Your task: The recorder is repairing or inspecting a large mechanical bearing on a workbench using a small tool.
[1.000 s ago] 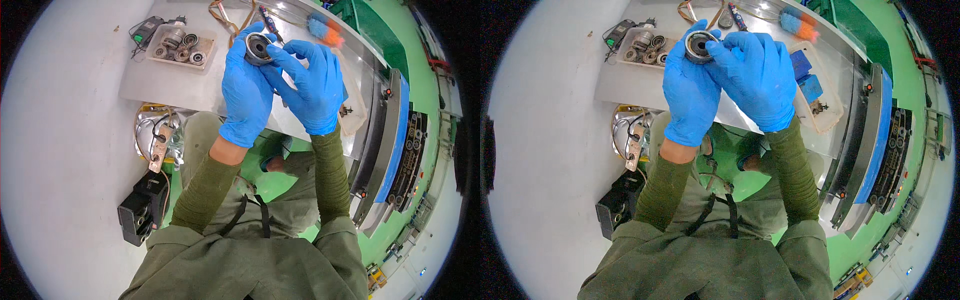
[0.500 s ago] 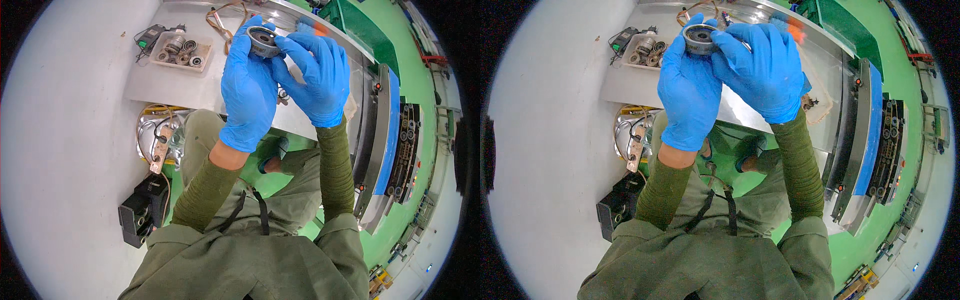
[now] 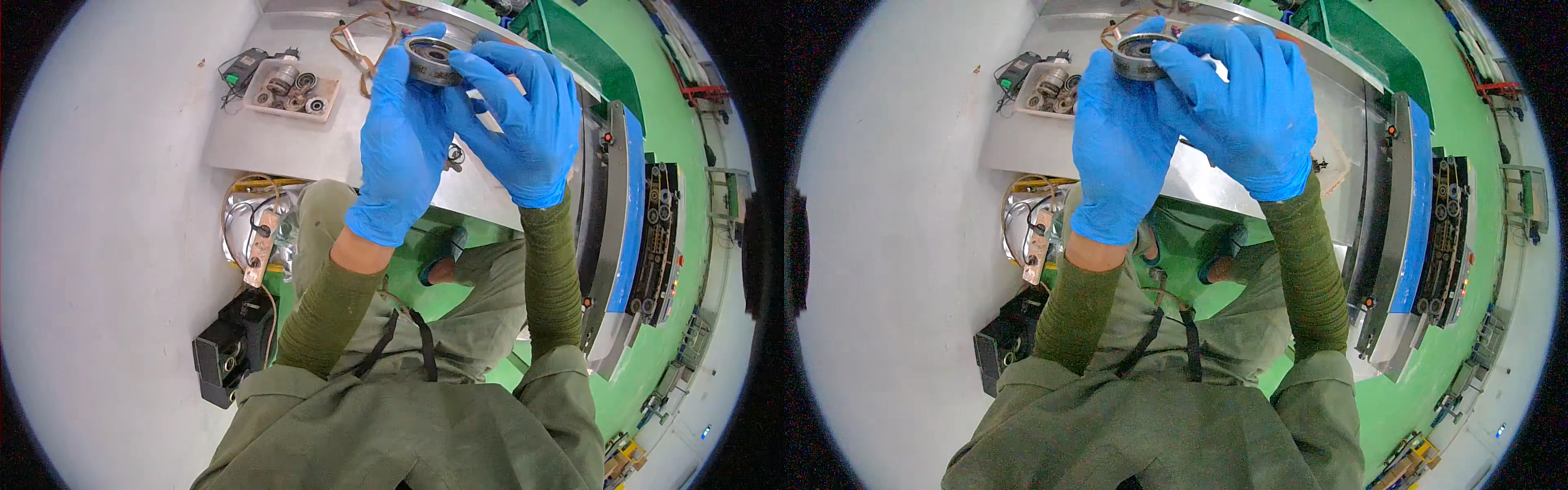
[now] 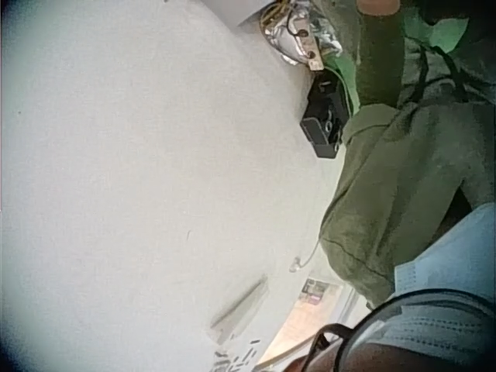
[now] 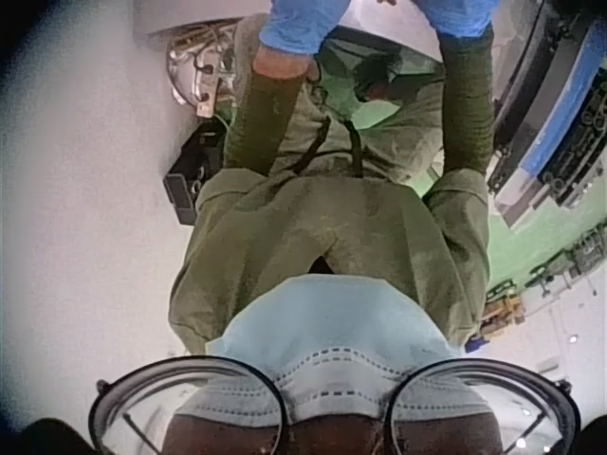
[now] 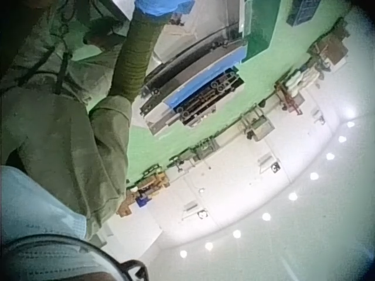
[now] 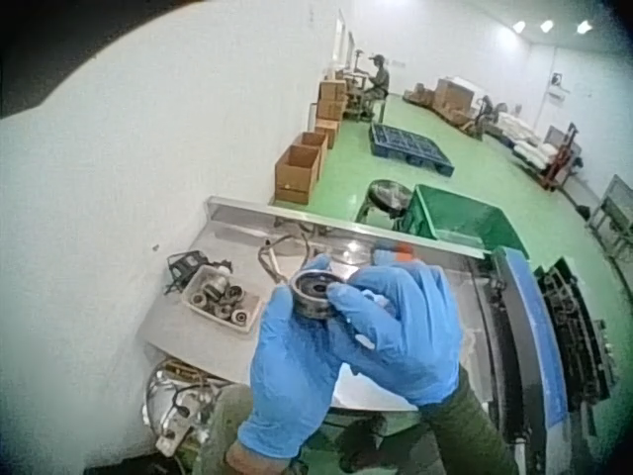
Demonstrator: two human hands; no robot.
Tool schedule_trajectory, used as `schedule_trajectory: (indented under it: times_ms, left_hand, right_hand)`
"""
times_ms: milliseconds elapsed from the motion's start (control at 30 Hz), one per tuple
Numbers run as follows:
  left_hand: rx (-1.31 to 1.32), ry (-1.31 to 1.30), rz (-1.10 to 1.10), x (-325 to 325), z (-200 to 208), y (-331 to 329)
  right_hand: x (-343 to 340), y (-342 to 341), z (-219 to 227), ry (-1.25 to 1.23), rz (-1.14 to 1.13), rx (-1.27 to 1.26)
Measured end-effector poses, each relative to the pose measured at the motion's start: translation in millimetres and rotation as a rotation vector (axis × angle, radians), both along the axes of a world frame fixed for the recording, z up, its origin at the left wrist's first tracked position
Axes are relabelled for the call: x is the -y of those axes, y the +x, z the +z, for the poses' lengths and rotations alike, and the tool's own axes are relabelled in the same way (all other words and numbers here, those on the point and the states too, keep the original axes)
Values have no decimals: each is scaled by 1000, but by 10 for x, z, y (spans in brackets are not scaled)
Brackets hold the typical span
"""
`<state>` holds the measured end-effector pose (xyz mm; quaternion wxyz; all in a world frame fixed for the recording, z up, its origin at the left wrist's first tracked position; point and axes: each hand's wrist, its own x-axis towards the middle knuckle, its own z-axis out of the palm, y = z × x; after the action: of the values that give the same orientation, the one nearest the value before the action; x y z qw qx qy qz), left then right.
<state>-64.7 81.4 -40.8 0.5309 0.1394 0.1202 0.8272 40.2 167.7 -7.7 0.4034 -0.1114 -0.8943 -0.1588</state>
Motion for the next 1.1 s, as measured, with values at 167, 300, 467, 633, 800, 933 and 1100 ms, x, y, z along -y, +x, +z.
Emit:
schedule_trajectory:
  times_ms: [167, 300, 467, 633, 800, 933, 1100]
  left_hand:
    - [34, 9, -62, 6, 33, 30]
    - [97, 31, -118, 26, 54, 35]
    - [99, 93, -130, 54, 92, 73]
    - [131, 94, -134, 127, 185, 118]
    - [164, 218, -211, 156, 136, 116]
    - [191, 158, -243, 209, 212, 162]
    - [216, 110, -291, 233, 218, 128]
  right_hand:
    - [36, 21, 19, -37, 36, -58]
    - [102, 37, 68, -235, 79, -169]
    - [89, 97, 76, -218, 91, -170]
    - [144, 150, 137, -201, 85, -168]
    - [250, 188, 216, -242, 77, -167]
    - [268, 244, 232, -206, 83, -162]
    - [289, 267, 215, -161, 87, -104]
